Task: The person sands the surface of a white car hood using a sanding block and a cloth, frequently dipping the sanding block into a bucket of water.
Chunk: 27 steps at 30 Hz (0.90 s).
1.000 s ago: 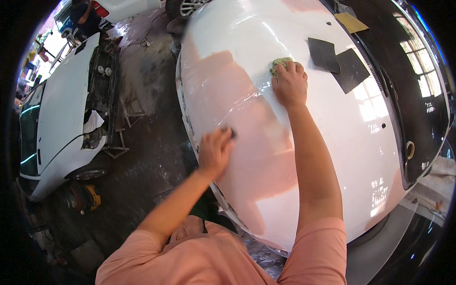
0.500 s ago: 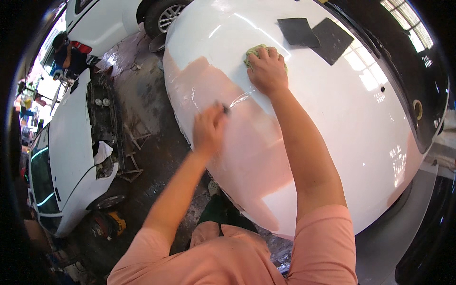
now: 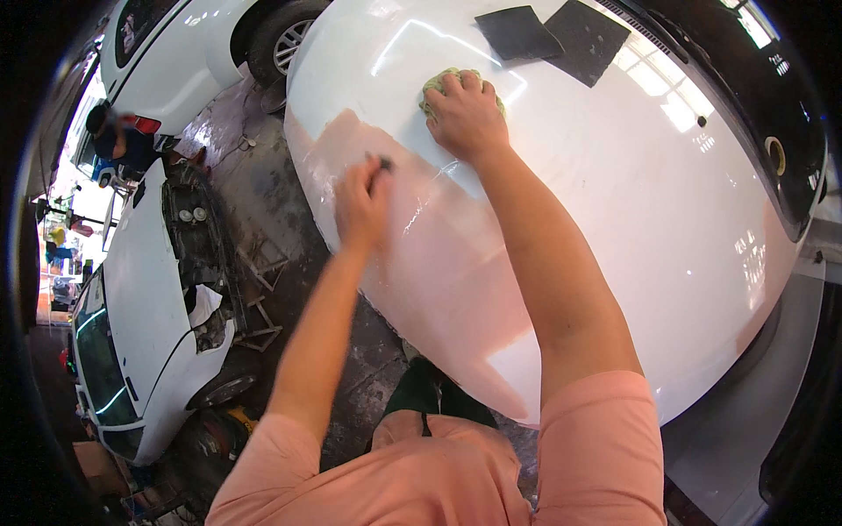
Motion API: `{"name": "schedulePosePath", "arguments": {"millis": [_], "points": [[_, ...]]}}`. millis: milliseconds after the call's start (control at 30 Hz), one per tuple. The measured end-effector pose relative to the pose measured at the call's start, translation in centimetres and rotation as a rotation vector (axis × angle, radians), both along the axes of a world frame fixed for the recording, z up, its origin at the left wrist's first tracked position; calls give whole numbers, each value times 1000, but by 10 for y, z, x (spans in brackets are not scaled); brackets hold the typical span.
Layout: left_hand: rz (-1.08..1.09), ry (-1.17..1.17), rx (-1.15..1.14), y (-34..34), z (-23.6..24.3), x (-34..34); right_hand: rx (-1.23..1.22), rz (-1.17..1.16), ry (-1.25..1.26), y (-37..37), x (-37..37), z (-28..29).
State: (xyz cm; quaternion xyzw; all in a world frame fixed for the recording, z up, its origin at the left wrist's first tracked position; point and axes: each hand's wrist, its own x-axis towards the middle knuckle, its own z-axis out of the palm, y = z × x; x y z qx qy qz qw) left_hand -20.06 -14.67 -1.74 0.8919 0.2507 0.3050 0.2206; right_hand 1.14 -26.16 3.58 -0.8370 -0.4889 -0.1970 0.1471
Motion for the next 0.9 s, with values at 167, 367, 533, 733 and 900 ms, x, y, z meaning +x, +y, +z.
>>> {"name": "schedulePosePath", "arguments": {"millis": [167, 367, 533, 733, 900], "points": [[122, 21, -28, -11, -1, 16, -15, -17, 2, -1, 6, -8], [-166, -34, 130, -104, -31, -57, -6, -13, 2, -9, 12, -4], [61, -21, 77, 66, 1, 15, -2, 4, 11, 6, -5, -1], [-113, -85, 143, -13, -64, -67, -42, -45, 25, -13, 12, -4], [-181, -118, 169, 42, -43, -54, -59, -38, 41, 3, -3, 7]]}}
